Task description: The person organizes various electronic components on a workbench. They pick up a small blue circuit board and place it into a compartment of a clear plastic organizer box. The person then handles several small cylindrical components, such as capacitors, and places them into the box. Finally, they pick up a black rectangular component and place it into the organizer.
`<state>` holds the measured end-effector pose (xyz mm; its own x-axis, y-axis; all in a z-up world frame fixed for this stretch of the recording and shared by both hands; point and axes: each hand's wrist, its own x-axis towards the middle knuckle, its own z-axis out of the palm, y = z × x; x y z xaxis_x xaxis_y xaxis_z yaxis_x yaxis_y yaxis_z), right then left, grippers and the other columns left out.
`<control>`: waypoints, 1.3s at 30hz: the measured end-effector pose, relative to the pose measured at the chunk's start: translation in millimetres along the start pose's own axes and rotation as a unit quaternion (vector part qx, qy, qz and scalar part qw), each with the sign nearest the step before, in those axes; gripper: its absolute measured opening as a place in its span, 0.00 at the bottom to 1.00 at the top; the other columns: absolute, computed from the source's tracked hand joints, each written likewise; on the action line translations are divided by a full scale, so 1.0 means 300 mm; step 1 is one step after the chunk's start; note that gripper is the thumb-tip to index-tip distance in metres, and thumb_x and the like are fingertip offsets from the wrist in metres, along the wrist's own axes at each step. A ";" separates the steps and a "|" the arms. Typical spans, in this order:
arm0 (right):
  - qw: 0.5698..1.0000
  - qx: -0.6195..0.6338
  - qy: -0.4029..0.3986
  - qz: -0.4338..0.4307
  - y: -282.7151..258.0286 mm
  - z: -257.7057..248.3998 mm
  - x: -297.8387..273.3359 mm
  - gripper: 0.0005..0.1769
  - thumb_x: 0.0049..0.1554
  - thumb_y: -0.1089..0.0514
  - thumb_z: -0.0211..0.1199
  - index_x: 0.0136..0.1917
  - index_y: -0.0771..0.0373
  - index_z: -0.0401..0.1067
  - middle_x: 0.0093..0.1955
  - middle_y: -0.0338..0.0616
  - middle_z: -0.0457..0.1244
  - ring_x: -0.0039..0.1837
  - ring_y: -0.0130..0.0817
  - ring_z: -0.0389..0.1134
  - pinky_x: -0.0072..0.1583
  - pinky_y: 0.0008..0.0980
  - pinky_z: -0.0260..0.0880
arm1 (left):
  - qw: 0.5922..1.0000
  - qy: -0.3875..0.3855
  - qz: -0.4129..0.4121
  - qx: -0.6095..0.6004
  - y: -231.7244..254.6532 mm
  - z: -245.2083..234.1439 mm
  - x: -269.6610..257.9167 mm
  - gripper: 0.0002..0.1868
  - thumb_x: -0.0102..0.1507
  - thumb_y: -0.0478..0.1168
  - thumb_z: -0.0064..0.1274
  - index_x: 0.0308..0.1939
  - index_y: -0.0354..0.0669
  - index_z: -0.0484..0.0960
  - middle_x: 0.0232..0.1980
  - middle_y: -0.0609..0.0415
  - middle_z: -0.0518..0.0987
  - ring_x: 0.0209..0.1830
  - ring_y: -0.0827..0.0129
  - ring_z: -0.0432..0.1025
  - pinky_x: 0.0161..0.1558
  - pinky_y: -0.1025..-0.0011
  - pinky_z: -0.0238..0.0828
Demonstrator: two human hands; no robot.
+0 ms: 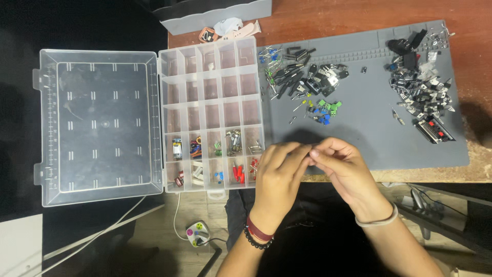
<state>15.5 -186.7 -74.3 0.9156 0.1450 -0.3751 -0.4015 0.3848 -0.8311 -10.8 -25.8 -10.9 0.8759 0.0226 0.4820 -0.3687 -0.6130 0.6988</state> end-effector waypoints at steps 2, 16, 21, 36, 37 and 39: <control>1.000 0.002 -0.009 -0.010 0.005 -0.004 0.001 0.02 0.56 0.69 0.68 0.43 0.69 0.76 0.39 0.49 0.70 0.44 0.33 0.73 0.56 0.35 0.76 | 1.000 -0.003 -0.011 -0.017 -0.004 -0.003 0.003 0.10 0.62 0.35 0.62 0.48 0.42 0.87 0.44 0.51 0.81 0.44 0.56 0.75 0.45 0.63 0.74; 0.997 -0.034 -0.061 -0.032 -0.017 -0.003 -0.014 0.10 0.53 0.73 0.67 0.51 0.73 0.78 0.43 0.55 0.72 0.43 0.37 0.74 0.51 0.36 0.76 | 0.998 -0.014 -0.039 -0.054 -0.007 -0.043 0.011 0.04 0.60 0.36 0.64 0.38 0.47 0.84 0.37 0.57 0.80 0.40 0.58 0.76 0.44 0.64 0.73; 0.998 -0.040 -0.055 -0.011 -0.007 0.007 -0.013 0.20 0.51 0.73 0.68 0.58 0.72 0.75 0.50 0.52 0.73 0.49 0.32 0.74 0.57 0.34 0.76 | 0.999 -0.028 0.009 -0.025 -0.015 -0.072 0.003 0.03 0.62 0.39 0.63 0.37 0.49 0.85 0.38 0.59 0.81 0.40 0.60 0.76 0.45 0.65 0.72; 0.994 0.036 -0.108 -0.004 0.013 0.106 -0.048 0.11 0.59 0.72 0.60 0.56 0.72 0.70 0.48 0.52 0.71 0.47 0.35 0.74 0.54 0.37 0.78 | 0.995 0.064 0.045 -0.057 -0.049 -0.124 -0.035 0.02 0.61 0.34 0.64 0.34 0.45 0.87 0.39 0.57 0.83 0.42 0.60 0.78 0.47 0.63 0.74; 0.993 0.036 -0.108 -0.003 0.026 0.103 -0.046 0.11 0.59 0.72 0.60 0.56 0.72 0.70 0.48 0.52 0.71 0.47 0.35 0.74 0.54 0.37 0.78 | 0.995 0.064 0.044 -0.057 -0.051 -0.130 -0.037 0.02 0.61 0.34 0.64 0.34 0.45 0.87 0.39 0.57 0.83 0.42 0.60 0.78 0.47 0.63 0.74; 0.995 0.019 -0.094 -0.001 0.051 0.097 -0.041 0.10 0.59 0.73 0.60 0.55 0.73 0.71 0.50 0.55 0.72 0.51 0.39 0.75 0.60 0.46 0.78 | 0.996 0.059 0.038 -0.052 -0.055 -0.142 -0.041 0.02 0.62 0.34 0.63 0.37 0.45 0.88 0.45 0.57 0.83 0.47 0.57 0.77 0.50 0.61 0.73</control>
<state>-1.1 -155.9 -70.4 0.9064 0.3098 -0.2872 -0.4013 0.4188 -0.8146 -28.6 17.7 -6.0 0.8033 0.0759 0.5907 -0.4689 -0.5309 0.7058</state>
